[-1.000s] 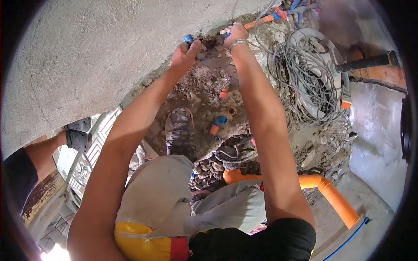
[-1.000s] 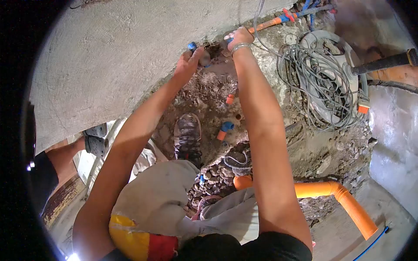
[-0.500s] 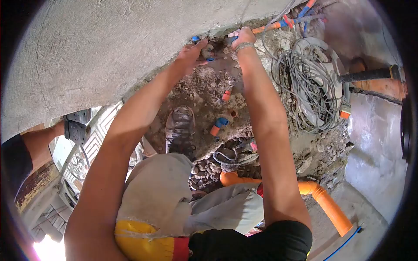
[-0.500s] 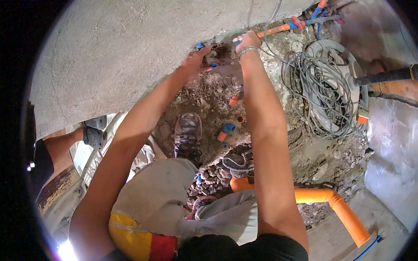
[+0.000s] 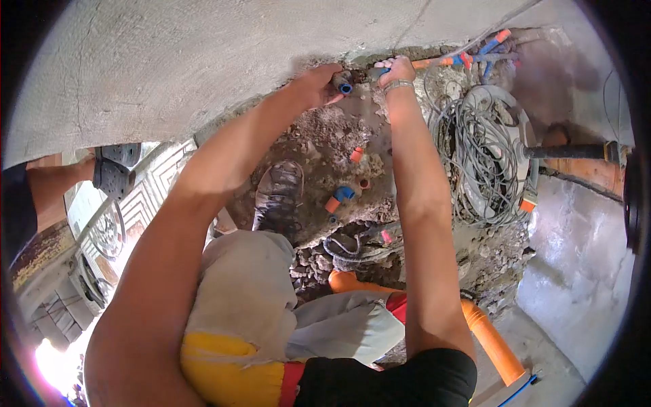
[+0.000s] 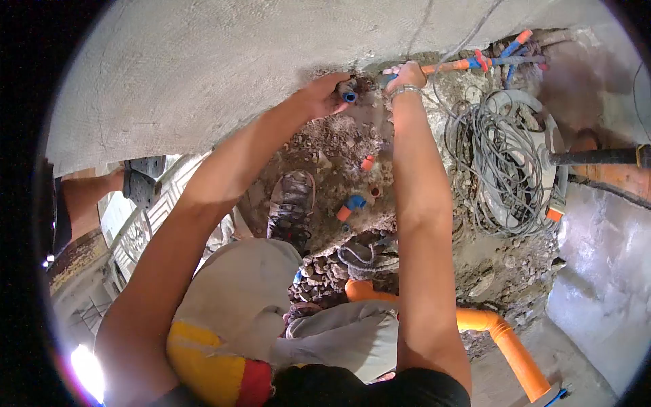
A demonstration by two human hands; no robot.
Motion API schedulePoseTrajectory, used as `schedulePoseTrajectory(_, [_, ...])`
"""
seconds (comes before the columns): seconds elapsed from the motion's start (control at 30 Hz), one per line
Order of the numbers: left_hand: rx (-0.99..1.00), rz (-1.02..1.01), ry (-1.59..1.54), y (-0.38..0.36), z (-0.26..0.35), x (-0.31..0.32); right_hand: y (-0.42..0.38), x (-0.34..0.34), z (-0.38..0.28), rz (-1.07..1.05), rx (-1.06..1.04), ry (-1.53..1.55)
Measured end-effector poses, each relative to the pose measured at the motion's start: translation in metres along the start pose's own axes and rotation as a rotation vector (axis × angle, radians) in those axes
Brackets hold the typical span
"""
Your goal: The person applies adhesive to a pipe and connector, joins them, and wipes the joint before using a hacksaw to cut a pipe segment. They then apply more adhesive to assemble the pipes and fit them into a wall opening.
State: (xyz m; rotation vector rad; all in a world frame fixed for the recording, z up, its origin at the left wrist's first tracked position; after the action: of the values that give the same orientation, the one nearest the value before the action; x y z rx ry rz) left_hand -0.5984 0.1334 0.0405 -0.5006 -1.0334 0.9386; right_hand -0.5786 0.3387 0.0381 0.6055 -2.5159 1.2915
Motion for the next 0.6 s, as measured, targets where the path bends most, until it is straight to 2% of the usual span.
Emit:
schedulePoseTrajectory(0.1, [0.025,0.049,0.056,-0.001,-0.002,-0.004,0.008,0.001,-0.001,-0.008,0.041,-0.007])
schedulePoseTrajectory(0.17, [0.342,-0.092,0.406,0.029,-0.018,-0.032,0.014,-0.003,0.001,-0.014,0.061,-0.003])
schedulePoseTrajectory(0.3, [0.390,-0.188,0.393,0.002,-0.014,-0.016,0.012,-0.006,0.003,-0.058,0.017,0.051])
schedulePoseTrajectory(0.37, [0.130,0.213,0.245,-0.009,-0.002,0.003,0.005,-0.003,0.001,-0.033,0.006,0.058])
schedulePoseTrajectory(0.4, [0.131,0.204,0.253,-0.023,0.001,0.013,0.004,-0.002,0.001,-0.030,-0.002,0.065])
schedulePoseTrajectory(0.47, [0.530,0.584,1.091,-0.057,0.000,0.027,0.003,-0.004,0.001,-0.074,0.003,0.033])
schedulePoseTrajectory(0.5, [0.535,0.573,1.101,-0.061,-0.006,0.025,0.016,-0.008,0.003,-0.079,0.018,0.057])
schedulePoseTrajectory(0.57, [1.311,0.345,1.230,-0.064,-0.011,0.025,0.006,-0.006,0.005,-0.045,-0.037,0.027])
schedulePoseTrajectory(0.6, [1.320,0.323,1.231,-0.062,-0.005,0.034,0.003,-0.005,0.005,-0.017,-0.081,-0.019])
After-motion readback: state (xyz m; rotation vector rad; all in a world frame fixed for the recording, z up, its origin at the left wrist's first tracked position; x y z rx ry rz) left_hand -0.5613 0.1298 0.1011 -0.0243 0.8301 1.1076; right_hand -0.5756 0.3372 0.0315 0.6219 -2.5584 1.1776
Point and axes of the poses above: each hand's wrist, its own y-axis towards the middle knuckle, its own x-axis out of the palm, z = x × y, the point moved 1 cm from there along y, towards the middle knuckle, and after that the axes turned 5 degrees about -y, right-handed, at the moved point
